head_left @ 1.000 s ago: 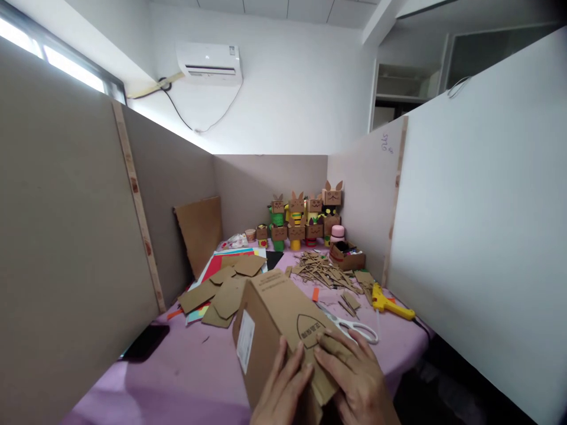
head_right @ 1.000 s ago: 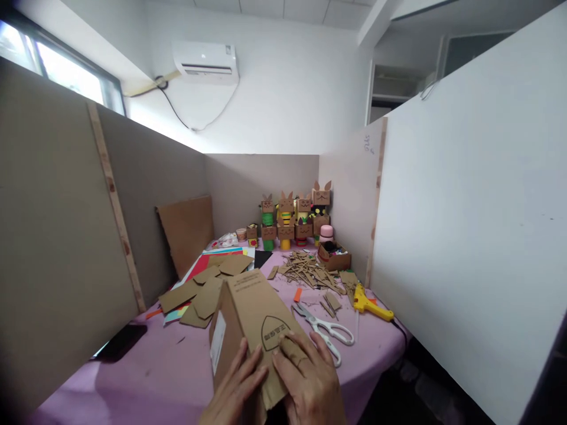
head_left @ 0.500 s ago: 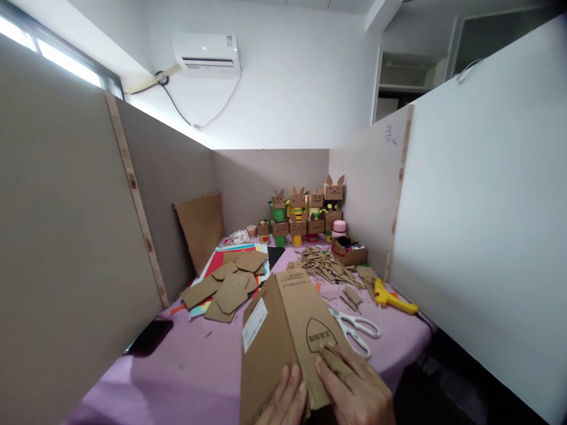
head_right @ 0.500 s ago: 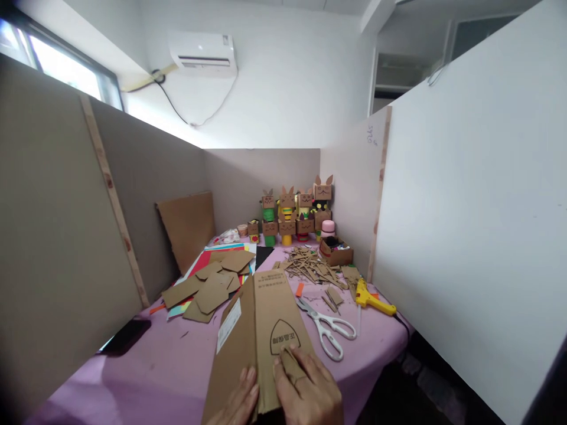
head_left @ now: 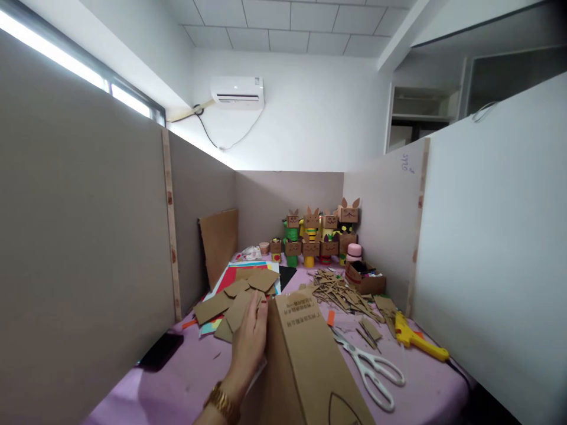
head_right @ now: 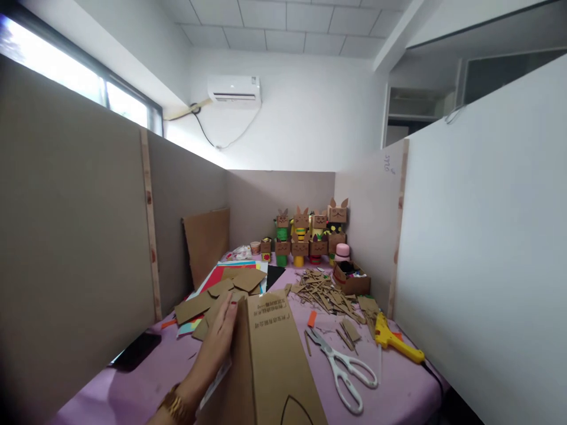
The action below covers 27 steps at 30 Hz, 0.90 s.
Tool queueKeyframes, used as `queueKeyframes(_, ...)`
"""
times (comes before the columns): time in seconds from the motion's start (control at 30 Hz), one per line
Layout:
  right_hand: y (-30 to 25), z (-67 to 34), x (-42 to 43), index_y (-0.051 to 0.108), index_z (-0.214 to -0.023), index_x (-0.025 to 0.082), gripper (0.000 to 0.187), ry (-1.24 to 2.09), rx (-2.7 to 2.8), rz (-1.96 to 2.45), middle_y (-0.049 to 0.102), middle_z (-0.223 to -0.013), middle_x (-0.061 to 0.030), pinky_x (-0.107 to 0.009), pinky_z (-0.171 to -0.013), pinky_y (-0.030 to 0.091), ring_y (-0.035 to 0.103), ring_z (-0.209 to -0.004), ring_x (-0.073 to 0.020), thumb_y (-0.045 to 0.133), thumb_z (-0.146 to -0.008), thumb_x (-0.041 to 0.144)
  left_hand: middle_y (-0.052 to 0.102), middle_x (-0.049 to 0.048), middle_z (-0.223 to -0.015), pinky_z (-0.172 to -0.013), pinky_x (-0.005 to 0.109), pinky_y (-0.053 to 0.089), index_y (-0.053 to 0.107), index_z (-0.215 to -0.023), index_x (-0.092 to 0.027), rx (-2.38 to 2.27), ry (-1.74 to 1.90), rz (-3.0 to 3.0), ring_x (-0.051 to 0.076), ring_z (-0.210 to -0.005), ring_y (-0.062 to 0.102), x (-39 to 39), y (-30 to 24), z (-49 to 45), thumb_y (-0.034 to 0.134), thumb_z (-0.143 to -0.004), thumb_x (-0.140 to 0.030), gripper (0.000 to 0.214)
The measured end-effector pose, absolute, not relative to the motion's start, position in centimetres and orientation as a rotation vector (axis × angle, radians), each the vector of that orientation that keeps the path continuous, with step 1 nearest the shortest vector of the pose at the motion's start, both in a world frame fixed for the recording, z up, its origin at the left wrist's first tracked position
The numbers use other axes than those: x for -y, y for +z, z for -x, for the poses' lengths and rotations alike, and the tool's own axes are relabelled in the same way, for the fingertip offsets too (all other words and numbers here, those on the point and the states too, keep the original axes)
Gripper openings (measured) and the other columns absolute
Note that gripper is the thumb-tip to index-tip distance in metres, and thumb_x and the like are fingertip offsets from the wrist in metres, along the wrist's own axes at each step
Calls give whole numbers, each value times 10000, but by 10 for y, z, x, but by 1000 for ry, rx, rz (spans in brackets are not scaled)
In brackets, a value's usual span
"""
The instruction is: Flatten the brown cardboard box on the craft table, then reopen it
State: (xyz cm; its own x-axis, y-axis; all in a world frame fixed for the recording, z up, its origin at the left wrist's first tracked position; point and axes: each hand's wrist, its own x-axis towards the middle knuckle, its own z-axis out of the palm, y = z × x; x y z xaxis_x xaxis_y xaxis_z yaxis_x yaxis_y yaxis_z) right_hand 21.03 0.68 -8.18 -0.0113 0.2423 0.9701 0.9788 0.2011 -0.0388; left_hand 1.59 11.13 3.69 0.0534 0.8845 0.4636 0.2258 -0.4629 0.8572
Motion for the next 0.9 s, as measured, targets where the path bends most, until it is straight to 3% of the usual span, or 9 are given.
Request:
queueKeyframes(0.07, -69, -223, -34, 596, -1128, 436, 414, -929, 1436, 1167, 736, -996, -5, -447, -656, 580, 672, -931, -285, 568, -737, 566, 669, 140, -1108, -963, 450, 368, 662, -1027, -181, -1104, 1429, -1757, 326, -1082, 561, -124, 39, -18, 439, -830, -524, 454)
queueKeyframes(0.1, -64, -230, -44, 627, -1058, 484, 373, -932, 1418, 1140, 745, -957, 9, -436, -596, 581, 676, -919, -300, 583, -698, 571, 705, 111, -994, -912, 422, 404, 687, -925, -197, -1093, 1431, -1764, 313, -987, 600, -126, 39, -18, 467, -821, -514, 399)
queueKeyframes(0.2, -66, -239, -55, 682, -868, 532, 238, -945, 1355, 1070, 752, -712, 0, -389, -391, 513, 704, -750, -311, 563, -664, 556, 690, 65, -930, -859, 336, 415, 662, -854, -199, -1065, 1491, -1762, 264, -944, 591, -119, 34, -15, 479, -832, -473, 331)
queueKeyframes(0.37, -83, -208, -49, 731, -868, 378, 319, -953, 1244, 1029, 574, -319, -24, -305, -291, 414, 600, -379, -213, 426, -798, 442, 560, -23, -670, -608, 234, 421, 531, -702, -205, -1046, 1552, -1773, 172, -676, 524, -103, 28, -5, 431, -863, -460, 317)
queueKeyframes(0.47, -66, -192, -56, 730, -802, 428, 203, -880, 1428, 1079, 644, -431, -29, -329, -340, 463, 658, -491, -240, 541, -741, 388, 492, -38, -613, -563, 225, 383, 473, -649, -208, -1065, 1588, -1865, 146, -610, 473, -97, 31, -2, 423, -881, -421, 319)
queueKeyframes(0.57, -45, -198, -43, 705, -878, 461, 255, -862, 1465, 1106, 726, -675, -31, -369, -456, 533, 698, -679, -263, 556, -730, 317, 513, -28, -624, -611, 245, 365, 502, -632, -202, -1010, 1621, -2080, 146, -628, 477, -87, 32, -6, 456, -883, -353, 296)
queueKeyframes(0.77, -2, -206, 39, 597, -1153, 267, 368, -870, 1590, 1240, 699, -1049, -56, -362, -793, 548, 634, -1004, -246, 500, -799, 242, 564, -24, -638, -635, 261, 365, 533, -680, -213, -656, 1699, -2499, 135, -619, 475, -51, 33, -27, 502, -866, -238, 190)
queueKeyframes(0.83, 22, -193, 46, 630, -1009, 227, 249, -777, 1824, 1293, 720, -916, -46, -389, -839, 511, 665, -868, -221, 478, -812, 202, 563, -7, -636, -617, 265, 371, 520, -715, -205, -552, 1730, -2652, 137, -611, 464, -39, 35, -27, 464, -879, -183, 175)
queueKeyframes(0.9, 43, -180, 43, 586, -648, 206, 289, -537, 1826, 1334, 649, -588, 4, -333, -726, 507, 625, -579, -145, 366, -825, 145, 569, 18, -641, -601, 270, 387, 500, -748, -190, -435, 1715, -2806, 138, -612, 472, -31, 40, -24, 408, -897, -151, 179)
